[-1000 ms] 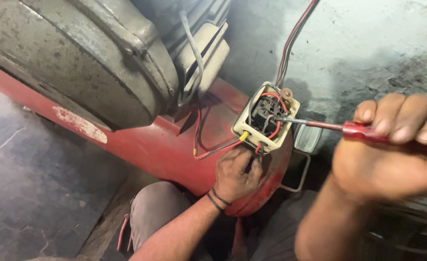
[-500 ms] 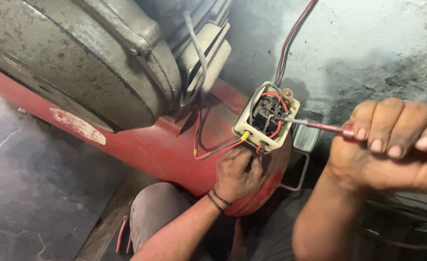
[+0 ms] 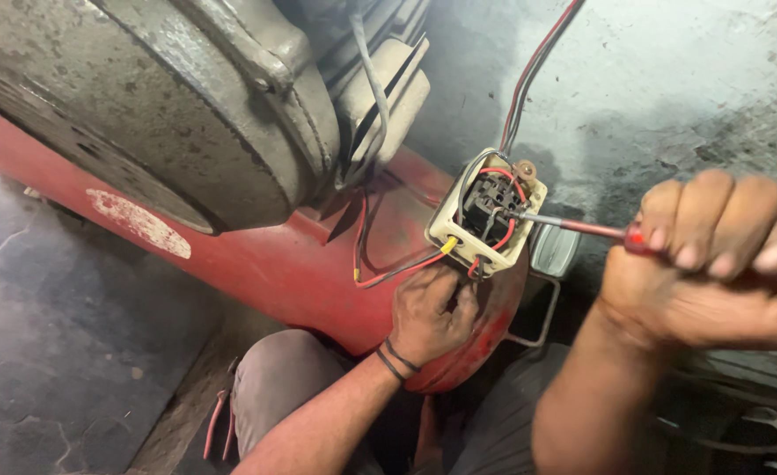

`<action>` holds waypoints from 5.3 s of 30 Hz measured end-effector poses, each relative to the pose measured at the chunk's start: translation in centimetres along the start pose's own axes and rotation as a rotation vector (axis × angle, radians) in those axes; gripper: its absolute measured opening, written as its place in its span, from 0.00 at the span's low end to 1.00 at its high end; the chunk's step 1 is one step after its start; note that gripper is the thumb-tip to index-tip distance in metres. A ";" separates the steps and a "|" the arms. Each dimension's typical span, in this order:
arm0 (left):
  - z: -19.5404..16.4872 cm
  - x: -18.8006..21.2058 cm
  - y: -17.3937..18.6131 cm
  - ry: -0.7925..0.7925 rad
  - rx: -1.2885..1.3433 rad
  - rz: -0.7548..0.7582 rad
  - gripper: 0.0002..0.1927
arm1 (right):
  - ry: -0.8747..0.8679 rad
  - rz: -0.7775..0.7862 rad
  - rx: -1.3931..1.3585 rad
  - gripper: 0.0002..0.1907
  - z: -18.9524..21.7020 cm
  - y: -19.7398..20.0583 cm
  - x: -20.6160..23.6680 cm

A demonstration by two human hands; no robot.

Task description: The person sits on the floor beside a red air compressor and works on its pressure switch box. They hold a light bulb lamp to illuminate the switch, then use a red-handled screwdriver to loosen and tighten the switch terminals and reposition the wiring inside the box.

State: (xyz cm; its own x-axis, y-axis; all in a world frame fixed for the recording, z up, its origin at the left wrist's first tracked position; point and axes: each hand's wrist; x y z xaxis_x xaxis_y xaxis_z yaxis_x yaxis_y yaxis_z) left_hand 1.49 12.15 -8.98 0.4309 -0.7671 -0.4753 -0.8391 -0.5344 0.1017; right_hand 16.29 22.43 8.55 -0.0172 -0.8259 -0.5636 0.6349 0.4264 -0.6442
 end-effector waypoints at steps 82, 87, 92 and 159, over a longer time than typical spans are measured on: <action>0.7 0.1 0.0 -0.011 0.048 0.024 0.03 | 0.079 0.168 -0.015 0.28 -0.7 9.3 -0.2; 0.7 0.1 -0.1 -0.013 0.050 0.021 0.03 | 0.091 0.196 0.042 0.27 -0.9 9.2 -0.3; 0.7 0.2 -0.2 -0.002 0.059 0.028 0.03 | 0.091 0.220 0.069 0.26 -1.3 8.4 0.1; 1.0 0.9 -0.8 -0.036 -0.047 0.043 0.04 | 0.026 0.343 0.351 0.16 -2.6 6.6 -3.7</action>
State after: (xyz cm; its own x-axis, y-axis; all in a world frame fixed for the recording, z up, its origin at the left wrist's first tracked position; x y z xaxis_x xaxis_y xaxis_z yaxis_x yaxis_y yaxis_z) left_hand 2.17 12.25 -10.38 0.3821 -0.7770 -0.5002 -0.8398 -0.5179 0.1630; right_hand 18.58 29.28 5.03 0.2216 -0.6483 -0.7285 0.8294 0.5181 -0.2088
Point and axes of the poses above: each hand's wrist, its own x-axis away from the middle knuckle, its own y-axis out of the back of the hand, z = x × y, and after that the axes turned 8 degrees about y, right-handed
